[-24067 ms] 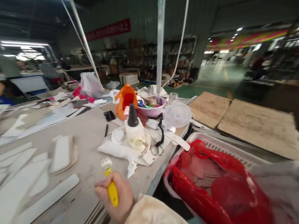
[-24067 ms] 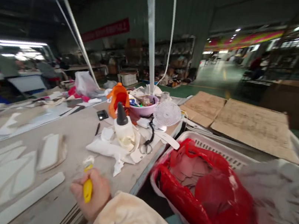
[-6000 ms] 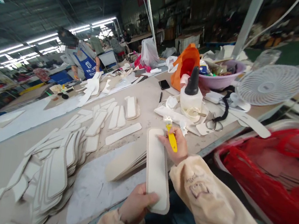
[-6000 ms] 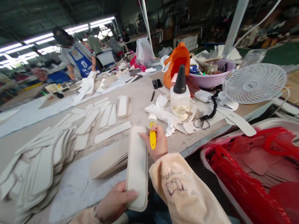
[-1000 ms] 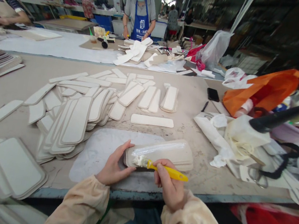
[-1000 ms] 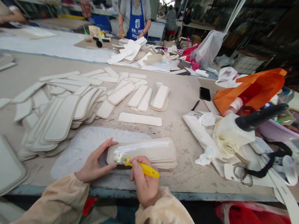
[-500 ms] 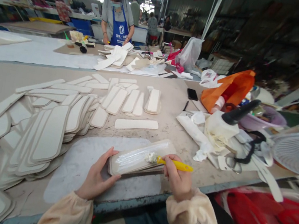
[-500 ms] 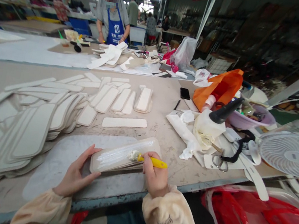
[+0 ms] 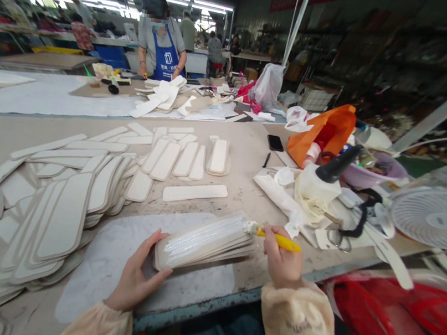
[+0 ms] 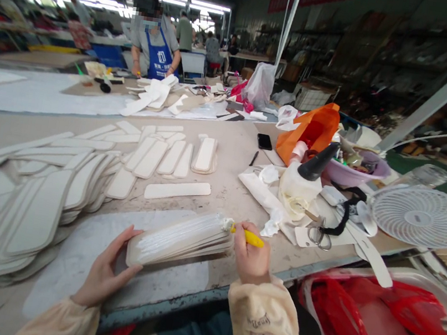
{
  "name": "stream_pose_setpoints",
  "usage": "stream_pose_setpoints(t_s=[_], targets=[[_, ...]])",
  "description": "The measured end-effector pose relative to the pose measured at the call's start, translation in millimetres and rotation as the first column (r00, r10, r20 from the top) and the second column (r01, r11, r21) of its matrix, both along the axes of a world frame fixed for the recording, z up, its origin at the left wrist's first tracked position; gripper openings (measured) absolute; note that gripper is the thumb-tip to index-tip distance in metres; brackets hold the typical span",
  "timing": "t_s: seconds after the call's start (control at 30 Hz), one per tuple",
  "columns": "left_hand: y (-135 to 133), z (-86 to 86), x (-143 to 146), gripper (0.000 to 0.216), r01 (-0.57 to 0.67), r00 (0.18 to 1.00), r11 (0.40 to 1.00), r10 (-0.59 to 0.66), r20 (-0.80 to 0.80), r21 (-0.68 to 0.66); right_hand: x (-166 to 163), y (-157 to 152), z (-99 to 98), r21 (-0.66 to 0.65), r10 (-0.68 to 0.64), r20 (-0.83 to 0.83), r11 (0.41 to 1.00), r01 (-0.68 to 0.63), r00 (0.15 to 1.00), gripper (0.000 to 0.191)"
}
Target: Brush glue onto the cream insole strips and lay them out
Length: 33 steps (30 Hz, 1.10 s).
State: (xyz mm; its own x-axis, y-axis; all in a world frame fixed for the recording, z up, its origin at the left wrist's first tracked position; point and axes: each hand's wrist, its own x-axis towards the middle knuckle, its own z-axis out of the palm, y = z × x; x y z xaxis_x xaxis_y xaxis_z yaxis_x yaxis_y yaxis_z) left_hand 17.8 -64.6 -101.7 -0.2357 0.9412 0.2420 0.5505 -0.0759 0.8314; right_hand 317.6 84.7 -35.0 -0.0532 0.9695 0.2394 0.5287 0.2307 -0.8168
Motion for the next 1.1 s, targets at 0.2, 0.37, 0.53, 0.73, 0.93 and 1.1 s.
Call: stream_pose_setpoints(t_s=[0.2, 0.37, 0.53, 0.73, 0.93, 1.1], targets=[[-2, -1.7, -3, 0.075, -0.001, 0.999, 1.0, 0.002, 0.038, -0.013, 0, -2, 5.5, 0.0, -0.071, -0.312, 0.997, 0.074, 0.947, 0.034], [-6, 4.5, -3, 0.072, 0.051, 0.976, 0.999, -0.049, 0.212, -0.004, 3, -3, 10.6, -0.047, -0.086, -0.495, 0.996, 0.072, 0.865, 0.034], [20, 28.7, -33, 0.048, -0.087, 0.983, 0.988, 0.105, 0.148, -0.127, 7, -2, 10.3, -0.074, -0.122, -0.606, 0.993, 0.097, 0.786, 0.033], [121, 43.9, -84, 0.044, -0.065, 0.898, 0.992, 0.011, -0.44, -0.106, 9, 0, 13.4, -0.067, -0.116, -0.699, 0.993, 0.096, 0.706, 0.029], [187, 27.8, -93, 0.032, 0.118, 0.836, 0.967, -0.219, -0.503, -0.225, 10, 2, 17.9, -0.078, -0.115, -0.731, 0.993, 0.085, 0.673, 0.03], [196, 26.9, -101, 0.029, 0.163, 0.808, 0.937, -0.306, -0.503, -0.309, 11, 4, 16.0, -0.093, -0.134, -0.737, 0.991, 0.096, 0.662, 0.03]])
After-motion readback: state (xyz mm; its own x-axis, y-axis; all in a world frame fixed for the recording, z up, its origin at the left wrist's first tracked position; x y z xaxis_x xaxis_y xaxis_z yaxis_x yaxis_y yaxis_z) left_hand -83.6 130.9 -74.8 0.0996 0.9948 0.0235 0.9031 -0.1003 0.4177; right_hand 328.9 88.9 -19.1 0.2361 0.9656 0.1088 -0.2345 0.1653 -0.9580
